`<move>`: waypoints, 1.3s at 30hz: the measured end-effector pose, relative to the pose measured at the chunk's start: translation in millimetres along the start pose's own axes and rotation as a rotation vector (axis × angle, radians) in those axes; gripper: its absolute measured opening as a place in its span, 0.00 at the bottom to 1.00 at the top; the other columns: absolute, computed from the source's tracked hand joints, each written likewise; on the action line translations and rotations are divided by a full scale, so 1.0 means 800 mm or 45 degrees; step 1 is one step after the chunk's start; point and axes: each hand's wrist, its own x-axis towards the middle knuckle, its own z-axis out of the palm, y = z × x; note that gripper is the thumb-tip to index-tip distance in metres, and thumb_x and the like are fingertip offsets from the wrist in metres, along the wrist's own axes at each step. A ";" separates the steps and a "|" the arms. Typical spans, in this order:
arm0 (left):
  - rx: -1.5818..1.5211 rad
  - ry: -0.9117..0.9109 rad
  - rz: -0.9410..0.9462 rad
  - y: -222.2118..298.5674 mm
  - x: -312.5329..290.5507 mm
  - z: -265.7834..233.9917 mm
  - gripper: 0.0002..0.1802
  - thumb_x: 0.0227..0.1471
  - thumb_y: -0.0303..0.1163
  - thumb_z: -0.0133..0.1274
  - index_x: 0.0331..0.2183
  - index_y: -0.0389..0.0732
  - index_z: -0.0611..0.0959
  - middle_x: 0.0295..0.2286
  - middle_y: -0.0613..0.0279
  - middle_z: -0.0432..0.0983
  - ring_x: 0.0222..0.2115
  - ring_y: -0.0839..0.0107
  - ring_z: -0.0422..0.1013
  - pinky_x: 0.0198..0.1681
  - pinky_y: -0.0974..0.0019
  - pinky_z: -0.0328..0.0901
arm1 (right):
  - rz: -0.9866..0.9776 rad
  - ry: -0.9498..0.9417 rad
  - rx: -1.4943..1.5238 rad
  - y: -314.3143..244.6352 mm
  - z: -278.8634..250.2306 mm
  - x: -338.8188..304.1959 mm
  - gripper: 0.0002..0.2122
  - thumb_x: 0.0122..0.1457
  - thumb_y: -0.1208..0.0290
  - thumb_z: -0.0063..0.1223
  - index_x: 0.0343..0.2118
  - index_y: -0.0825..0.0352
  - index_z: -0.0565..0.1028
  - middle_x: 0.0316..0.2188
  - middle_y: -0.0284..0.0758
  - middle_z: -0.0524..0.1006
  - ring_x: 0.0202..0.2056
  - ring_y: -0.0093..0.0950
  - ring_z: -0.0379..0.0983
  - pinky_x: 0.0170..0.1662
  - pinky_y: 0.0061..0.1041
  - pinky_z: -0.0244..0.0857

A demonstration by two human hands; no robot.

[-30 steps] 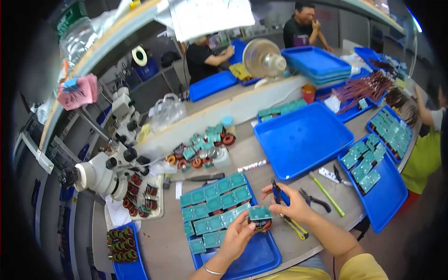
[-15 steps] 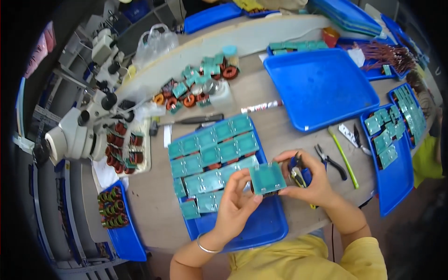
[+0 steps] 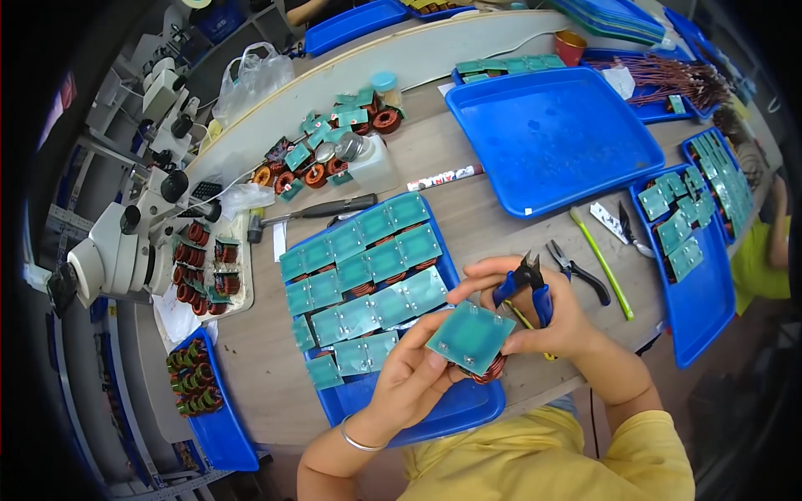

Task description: Assembling electronic components onto circuit boards and trimming excess leads with wire cutters.

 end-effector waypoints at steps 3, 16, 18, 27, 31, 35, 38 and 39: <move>-0.030 0.098 -0.004 -0.005 -0.003 -0.005 0.31 0.53 0.37 0.48 0.53 0.34 0.57 0.44 0.49 0.65 0.43 0.58 0.68 0.43 0.57 0.66 | -0.032 -0.047 -0.054 0.004 -0.003 0.000 0.35 0.37 0.72 0.68 0.50 0.74 0.62 0.40 0.46 0.72 0.35 0.22 0.66 0.38 0.21 0.58; 0.244 -0.055 0.110 0.000 0.000 -0.012 0.31 0.49 0.24 0.51 0.52 0.37 0.55 0.43 0.52 0.65 0.42 0.63 0.69 0.39 0.64 0.67 | -0.434 0.058 -0.700 0.010 0.007 -0.004 0.33 0.35 0.69 0.71 0.45 0.72 0.66 0.37 0.40 0.73 0.32 0.21 0.65 0.36 0.20 0.60; 0.148 -0.097 0.091 0.000 0.001 -0.015 0.30 0.50 0.28 0.52 0.51 0.36 0.56 0.44 0.51 0.65 0.41 0.61 0.69 0.38 0.65 0.67 | -0.294 0.035 -0.354 0.006 0.004 -0.004 0.29 0.37 0.71 0.68 0.43 0.72 0.67 0.36 0.39 0.73 0.32 0.21 0.65 0.36 0.20 0.60; -0.214 -0.034 0.014 0.014 0.001 0.001 0.39 0.51 0.37 0.51 0.57 0.37 0.49 0.48 0.50 0.63 0.35 0.66 0.69 0.38 0.66 0.64 | -0.232 0.187 -0.680 -0.010 -0.002 -0.005 0.19 0.42 0.74 0.59 0.39 0.72 0.70 0.29 0.35 0.73 0.29 0.21 0.66 0.35 0.20 0.61; 0.255 0.116 0.254 0.017 0.001 -0.004 0.47 0.40 0.41 0.61 0.56 0.42 0.53 0.41 0.46 0.67 0.27 0.72 0.65 0.30 0.73 0.61 | -0.298 0.109 -1.093 -0.013 0.003 -0.007 0.16 0.43 0.72 0.59 0.37 0.69 0.71 0.25 0.35 0.70 0.27 0.26 0.67 0.34 0.22 0.61; 0.437 0.237 0.434 0.019 0.001 -0.006 0.38 0.38 0.38 0.65 0.47 0.41 0.62 0.37 0.49 0.70 0.28 0.74 0.65 0.29 0.76 0.62 | -0.383 -0.029 -1.343 -0.005 0.011 -0.008 0.17 0.41 0.66 0.61 0.34 0.68 0.71 0.23 0.37 0.69 0.26 0.33 0.67 0.32 0.28 0.60; 0.670 0.283 0.520 0.022 0.000 -0.012 0.37 0.37 0.36 0.65 0.46 0.40 0.63 0.36 0.51 0.71 0.31 0.73 0.68 0.33 0.74 0.64 | -0.472 -0.064 -1.453 -0.002 0.013 -0.007 0.20 0.40 0.60 0.62 0.32 0.67 0.71 0.22 0.37 0.67 0.26 0.35 0.66 0.30 0.30 0.60; 0.786 0.243 0.555 0.024 -0.001 -0.013 0.36 0.36 0.28 0.64 0.46 0.39 0.62 0.37 0.53 0.70 0.36 0.72 0.68 0.37 0.72 0.65 | -0.527 -0.074 -1.511 -0.003 0.014 -0.007 0.21 0.40 0.57 0.62 0.31 0.67 0.71 0.22 0.36 0.67 0.26 0.36 0.66 0.30 0.29 0.59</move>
